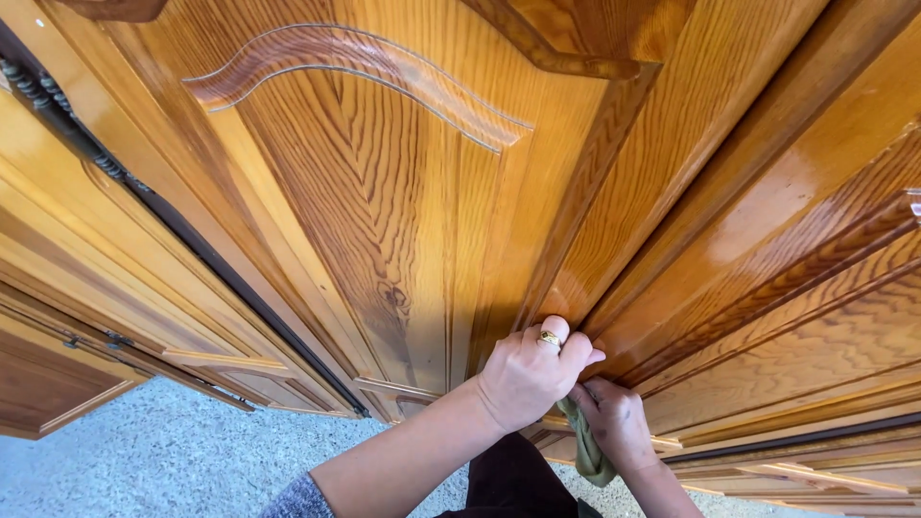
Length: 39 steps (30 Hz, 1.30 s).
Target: The person wipes down items in a cluttered garage with a green cloth, including a folded chair stack, cardboard boxes, and wooden cabinet doors. They move plastic bags and a pink cloth aside, reposition boxes, and wipe the floral table surface, shifting bags to clean underneath.
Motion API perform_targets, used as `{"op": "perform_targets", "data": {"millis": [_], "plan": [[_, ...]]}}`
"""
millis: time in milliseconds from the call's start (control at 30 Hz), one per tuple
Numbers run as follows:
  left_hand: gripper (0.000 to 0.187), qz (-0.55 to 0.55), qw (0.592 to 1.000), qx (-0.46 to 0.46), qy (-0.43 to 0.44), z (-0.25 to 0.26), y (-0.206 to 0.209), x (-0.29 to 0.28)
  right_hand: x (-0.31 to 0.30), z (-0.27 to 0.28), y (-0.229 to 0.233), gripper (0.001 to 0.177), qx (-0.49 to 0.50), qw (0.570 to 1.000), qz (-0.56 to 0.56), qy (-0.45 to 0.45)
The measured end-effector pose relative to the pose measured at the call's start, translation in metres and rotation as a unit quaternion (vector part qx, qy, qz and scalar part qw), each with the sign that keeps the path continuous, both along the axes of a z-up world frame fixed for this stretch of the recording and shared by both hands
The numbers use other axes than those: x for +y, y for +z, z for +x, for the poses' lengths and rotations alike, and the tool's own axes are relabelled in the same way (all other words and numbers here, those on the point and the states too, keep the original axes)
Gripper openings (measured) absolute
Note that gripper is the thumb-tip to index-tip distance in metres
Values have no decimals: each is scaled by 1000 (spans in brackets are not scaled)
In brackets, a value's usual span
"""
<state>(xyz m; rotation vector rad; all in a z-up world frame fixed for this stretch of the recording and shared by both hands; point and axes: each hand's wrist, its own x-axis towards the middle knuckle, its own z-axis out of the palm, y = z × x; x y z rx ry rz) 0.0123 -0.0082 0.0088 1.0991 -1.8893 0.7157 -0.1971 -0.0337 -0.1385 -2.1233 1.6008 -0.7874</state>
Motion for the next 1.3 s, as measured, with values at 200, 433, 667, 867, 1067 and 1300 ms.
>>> {"op": "perform_targets", "data": {"millis": [200, 433, 667, 867, 1067, 1300], "plan": [[45, 27, 1000, 4, 1, 1, -3, 1, 6, 3, 10, 31, -7, 1000, -7, 11], [44, 5, 1000, -13, 6, 3, 0, 2, 8, 3, 12, 34, 6, 1000, -14, 12], [43, -26, 999, -26, -7, 5, 2, 2, -1, -6, -11, 35, 11, 1000, -8, -5], [43, -49, 998, -33, 15, 3, -1, -6, -10, -8, -15, 33, 24, 1000, -5, -4], [42, -32, 999, -18, -9, 4, 1, -3, -2, -4, -5, 34, 7, 999, -48, 20], [43, -19, 999, -26, -5, 5, -6, -2, 4, -3, -4, 40, 29, 1000, 5, -9]]}}
